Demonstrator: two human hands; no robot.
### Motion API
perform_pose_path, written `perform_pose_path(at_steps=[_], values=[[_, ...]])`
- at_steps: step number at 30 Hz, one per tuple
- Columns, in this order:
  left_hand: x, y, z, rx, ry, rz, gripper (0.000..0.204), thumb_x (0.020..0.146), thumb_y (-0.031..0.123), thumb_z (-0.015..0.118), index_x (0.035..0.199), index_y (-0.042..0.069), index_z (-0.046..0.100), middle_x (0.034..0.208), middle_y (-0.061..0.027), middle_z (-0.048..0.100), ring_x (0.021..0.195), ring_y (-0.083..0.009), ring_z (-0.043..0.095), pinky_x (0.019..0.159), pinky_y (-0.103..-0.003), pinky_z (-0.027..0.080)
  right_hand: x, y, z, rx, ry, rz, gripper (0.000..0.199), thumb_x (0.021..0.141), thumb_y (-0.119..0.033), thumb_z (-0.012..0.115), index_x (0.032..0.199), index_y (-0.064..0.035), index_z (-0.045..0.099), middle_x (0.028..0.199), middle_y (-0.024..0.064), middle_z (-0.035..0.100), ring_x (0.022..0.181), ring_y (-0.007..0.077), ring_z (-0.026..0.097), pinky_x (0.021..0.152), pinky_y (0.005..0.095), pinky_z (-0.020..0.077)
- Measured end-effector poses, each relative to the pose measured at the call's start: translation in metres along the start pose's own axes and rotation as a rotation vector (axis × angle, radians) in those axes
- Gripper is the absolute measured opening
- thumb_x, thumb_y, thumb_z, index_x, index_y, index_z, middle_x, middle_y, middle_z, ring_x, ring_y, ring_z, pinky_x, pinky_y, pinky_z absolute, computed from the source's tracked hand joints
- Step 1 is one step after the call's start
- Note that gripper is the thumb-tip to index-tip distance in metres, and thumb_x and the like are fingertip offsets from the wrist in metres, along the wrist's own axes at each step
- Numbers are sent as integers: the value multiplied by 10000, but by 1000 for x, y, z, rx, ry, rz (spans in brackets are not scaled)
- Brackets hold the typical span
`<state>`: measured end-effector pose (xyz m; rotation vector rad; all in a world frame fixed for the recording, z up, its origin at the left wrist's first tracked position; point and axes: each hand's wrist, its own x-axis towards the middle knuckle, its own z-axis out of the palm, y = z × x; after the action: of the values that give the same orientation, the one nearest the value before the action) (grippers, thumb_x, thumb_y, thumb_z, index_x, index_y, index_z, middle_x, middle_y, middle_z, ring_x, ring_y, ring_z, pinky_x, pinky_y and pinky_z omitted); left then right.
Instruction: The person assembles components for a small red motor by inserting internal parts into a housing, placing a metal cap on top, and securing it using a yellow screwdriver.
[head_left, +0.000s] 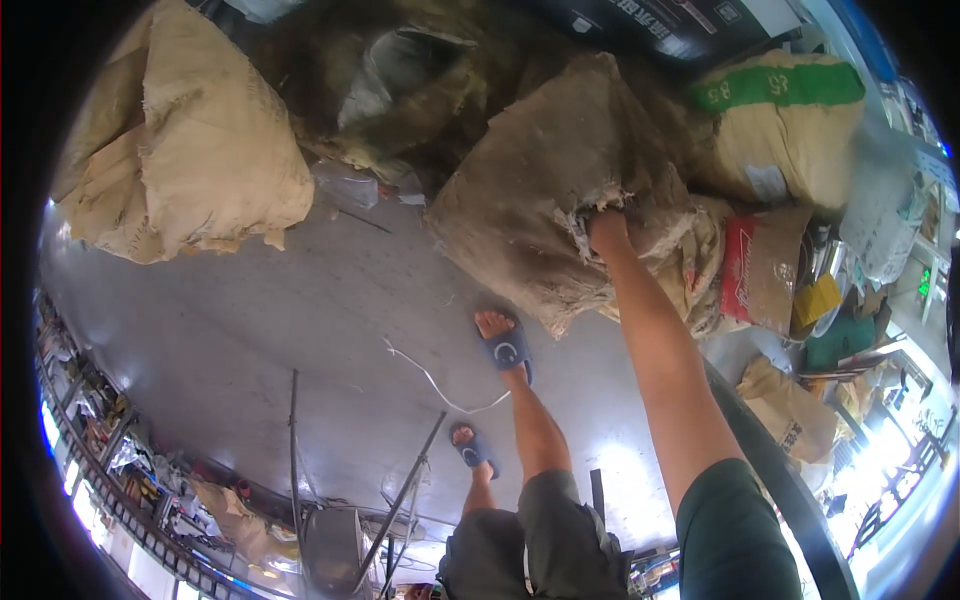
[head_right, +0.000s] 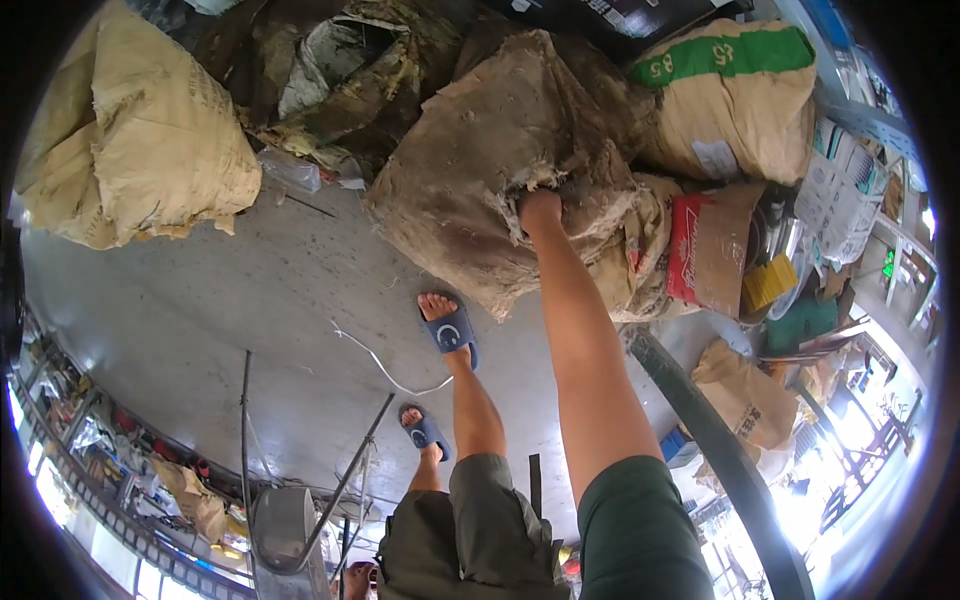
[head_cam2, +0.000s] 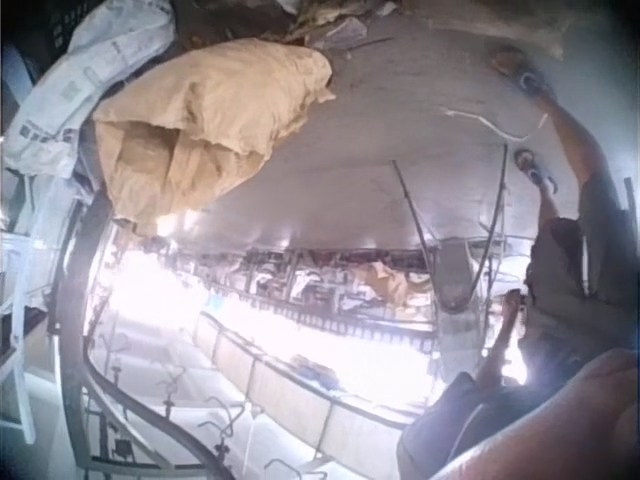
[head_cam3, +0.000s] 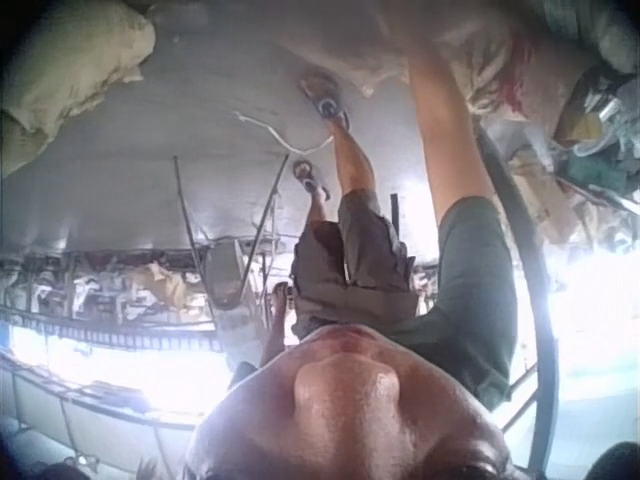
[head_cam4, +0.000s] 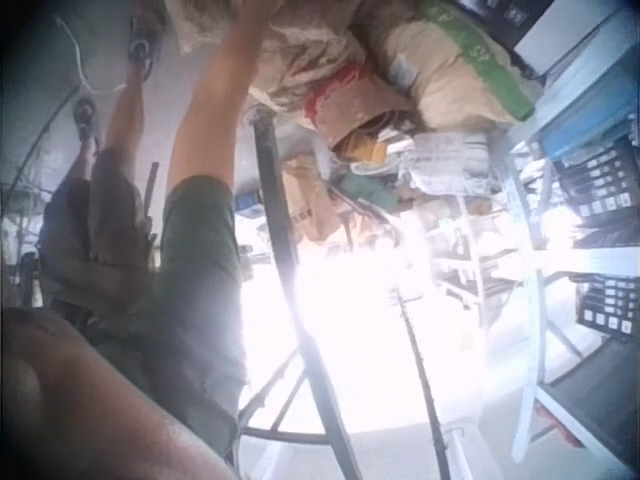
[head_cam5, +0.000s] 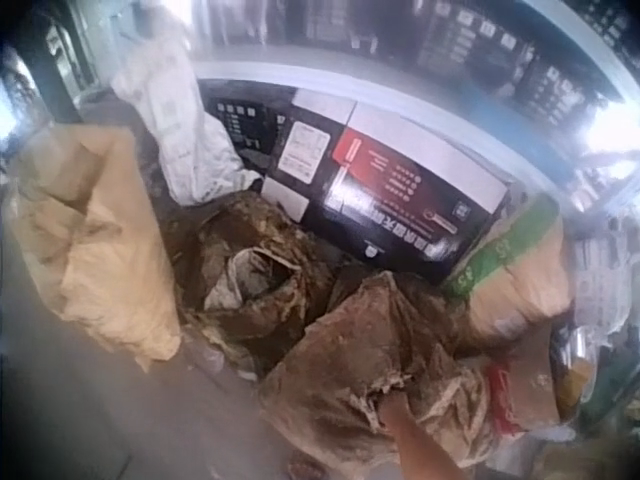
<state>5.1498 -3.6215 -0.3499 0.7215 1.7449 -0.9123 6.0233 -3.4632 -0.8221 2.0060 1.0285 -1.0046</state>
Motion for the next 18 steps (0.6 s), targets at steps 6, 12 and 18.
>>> perform_pose_path(at_steps=[6,12,18], values=[[-16,89,-5,-281,-4,-45,279,1025,210,576,1125,-40,649,871,-134,711,689,-219,696,567,-354,575,-57,5,-40,255,298,91,174,901,-178,654,1006,-116,778,1039,149,747,927,341,733,775,462,594],[-24,176,11,-512,-54,21,265,1025,229,569,1119,-17,590,887,-166,713,731,-256,714,591,-361,588,-195,65,-65,782,1123,90,106,910,-156,735,977,-77,757,900,107,721,801,289,681,729,385,543],[-16,223,51,-574,-83,123,245,996,188,578,1115,-21,629,881,-151,720,757,-249,716,619,-355,573,-301,46,-68,1467,840,170,217,961,-192,745,1063,-1,746,882,11,695,792,84,575,730,247,469]])
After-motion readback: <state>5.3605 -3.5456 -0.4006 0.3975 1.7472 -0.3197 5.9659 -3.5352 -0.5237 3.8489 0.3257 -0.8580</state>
